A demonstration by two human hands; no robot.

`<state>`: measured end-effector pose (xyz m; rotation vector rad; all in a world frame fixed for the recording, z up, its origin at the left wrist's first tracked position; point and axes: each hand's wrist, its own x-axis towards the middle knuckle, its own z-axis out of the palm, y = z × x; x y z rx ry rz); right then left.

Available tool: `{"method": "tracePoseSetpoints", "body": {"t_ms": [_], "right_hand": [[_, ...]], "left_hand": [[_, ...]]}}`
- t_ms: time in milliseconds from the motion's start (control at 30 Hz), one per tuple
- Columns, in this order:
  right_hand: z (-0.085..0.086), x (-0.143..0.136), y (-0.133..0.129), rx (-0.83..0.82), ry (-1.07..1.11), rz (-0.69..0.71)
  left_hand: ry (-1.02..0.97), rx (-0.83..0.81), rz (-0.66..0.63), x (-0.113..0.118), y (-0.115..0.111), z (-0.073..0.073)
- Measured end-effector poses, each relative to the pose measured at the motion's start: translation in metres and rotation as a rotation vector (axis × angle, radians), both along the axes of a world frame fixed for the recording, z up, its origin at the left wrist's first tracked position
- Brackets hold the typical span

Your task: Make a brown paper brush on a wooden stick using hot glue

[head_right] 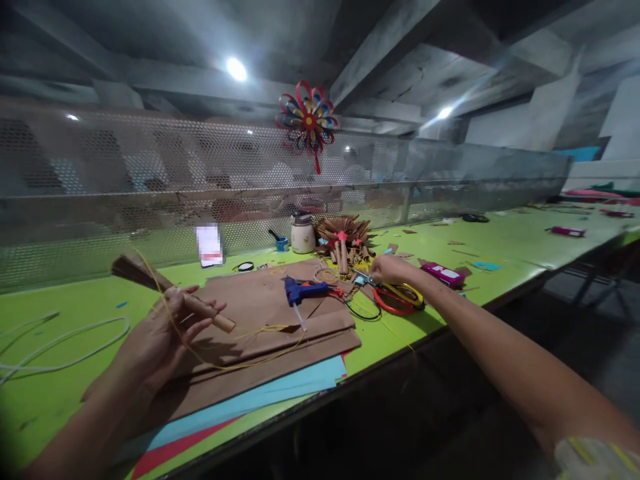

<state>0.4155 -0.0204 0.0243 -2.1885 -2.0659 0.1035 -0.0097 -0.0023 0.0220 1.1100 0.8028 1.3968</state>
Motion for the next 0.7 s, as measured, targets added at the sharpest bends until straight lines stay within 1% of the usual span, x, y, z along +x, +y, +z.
{"method": "tracePoseSetpoints", "body": {"t_ms": [133,267,333,400,467,567,633,700], "right_hand": [[-0.021,0.016,-0.011,-0.072,-0.018,-0.068],[-0.04,0.021,-0.014,-0.086,0.016,-0.089],[-0.046,0.023,-0.011,-0.093,0.044,-0.078],[-0.048,0.028,-0.006,-0.069,0.061,-0.065],[-0.046,0.037,0.0,-0.021,0.093,-0.068],[-0.032,0.046,-0.001,0.071,0.141,-0.04],[-0.02,0.039,-0.009,0.167,0.237,-0.005],[-0.009,0.021,-0.018,0.234,0.376,0.061]], "left_hand": [[-0.068,-0.004,-0.031,0.001,0.0,0.001],[-0.136,0.027,-0.064,0.004,-0.004,0.003],[-0.147,0.062,-0.08,0.003,-0.007,0.003],[-0.142,0.081,-0.115,0.0,-0.008,0.002],[-0.156,0.074,-0.132,-0.004,-0.007,0.0],[-0.178,0.062,-0.119,-0.008,-0.005,-0.003],[-0.184,0.068,-0.121,-0.008,-0.004,-0.004],[-0.182,0.08,-0.129,-0.007,-0.004,-0.005]]}}
